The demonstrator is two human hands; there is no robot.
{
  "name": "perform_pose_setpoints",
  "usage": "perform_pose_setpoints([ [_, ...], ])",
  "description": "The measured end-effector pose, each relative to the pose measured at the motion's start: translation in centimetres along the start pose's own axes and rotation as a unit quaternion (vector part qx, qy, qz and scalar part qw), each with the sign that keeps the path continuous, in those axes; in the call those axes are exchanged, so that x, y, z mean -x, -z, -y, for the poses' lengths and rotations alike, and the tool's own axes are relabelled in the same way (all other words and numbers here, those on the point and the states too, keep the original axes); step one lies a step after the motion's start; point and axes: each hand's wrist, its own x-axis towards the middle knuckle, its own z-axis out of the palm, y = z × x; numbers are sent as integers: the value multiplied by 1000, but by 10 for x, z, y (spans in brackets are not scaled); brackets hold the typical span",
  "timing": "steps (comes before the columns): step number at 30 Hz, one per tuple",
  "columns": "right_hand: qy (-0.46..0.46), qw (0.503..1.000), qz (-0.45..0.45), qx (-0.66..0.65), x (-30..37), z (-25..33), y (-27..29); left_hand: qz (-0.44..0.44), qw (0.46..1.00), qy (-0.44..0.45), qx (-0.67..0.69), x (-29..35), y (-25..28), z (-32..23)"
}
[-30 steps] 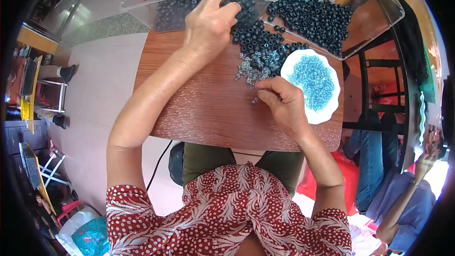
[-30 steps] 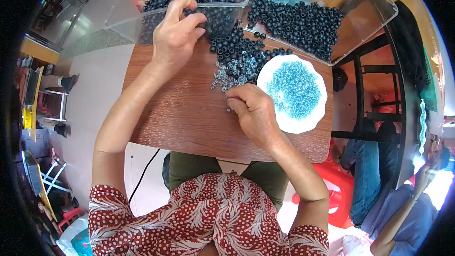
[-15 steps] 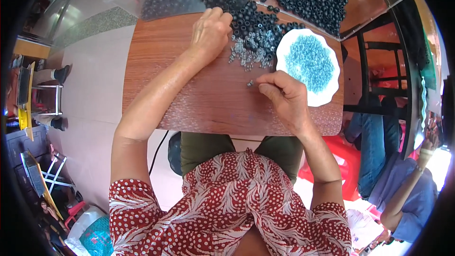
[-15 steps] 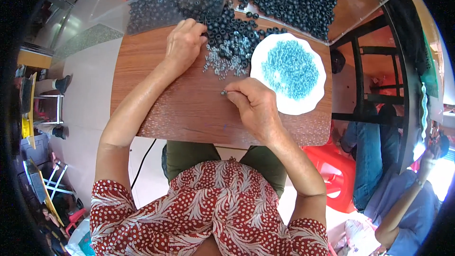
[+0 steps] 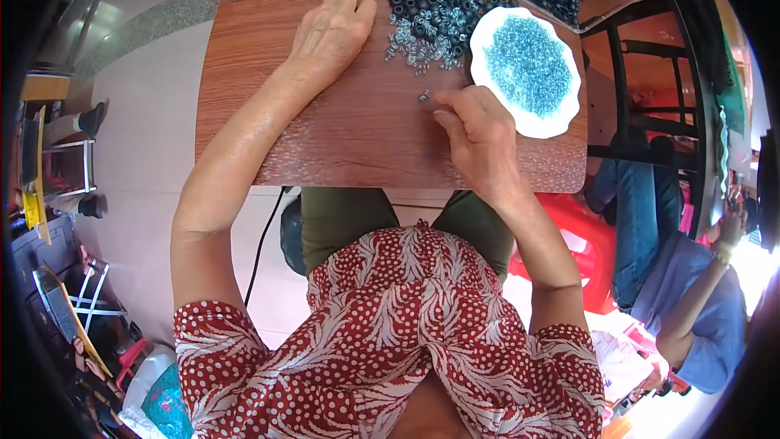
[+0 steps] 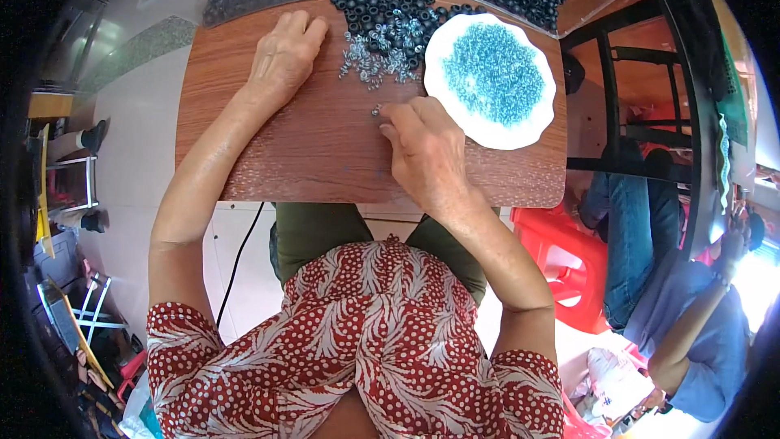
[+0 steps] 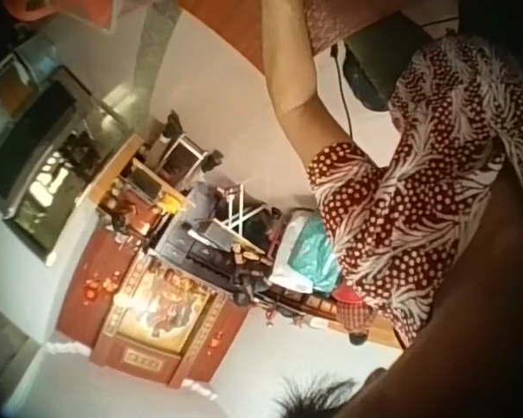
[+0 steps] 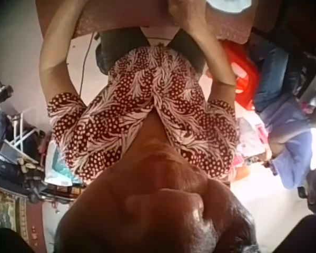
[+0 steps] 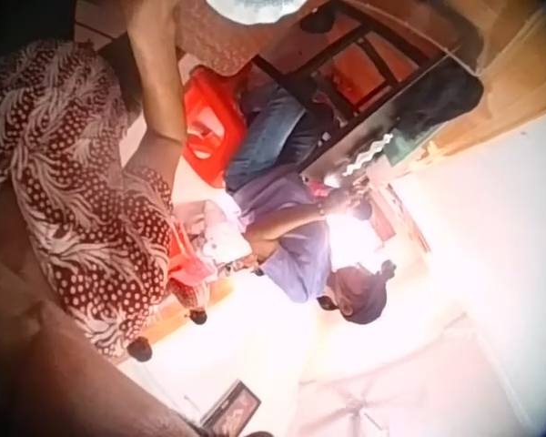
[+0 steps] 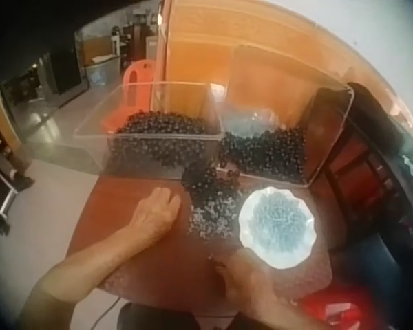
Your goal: Assembling small black components by inserting tiny blue beads or rings into them.
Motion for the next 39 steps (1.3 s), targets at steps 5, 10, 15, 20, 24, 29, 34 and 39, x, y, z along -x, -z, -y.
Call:
perform_pose_setpoints([
  [5, -11, 998, 1, 57, 4, 3, -6, 18, 999, -2, -29, -1, 2, 3],
  [10, -7, 996, -15, 85, 2, -1, -17, 39, 999, 4, -15, 1, 3, 5],
  [15, -8, 991, -4, 137, -1, -6, -23, -8, 999, 30, 25, 8, 4, 9],
  [20, -10, 992, -25, 123, 4, -8, -21, -62, 973, 126, 185, 18, 21, -7],
  [24, -13, 994, -27, 105, 8, -6, -17, 39, 805, 317, 500, 25, 45, -19],
  [29, -6, 992, -27, 122, 0, -5, -18, 74, 626, 386, 674, 37, 58, -29],
  [34, 19, 988, -39, 145, -10, -10, -31, 23, 482, 454, 749, 36, 69, -47],
  [39, 20, 980, 1, 197, -13, -11, -32, 8, 564, 418, 713, 47, 57, -44],
])
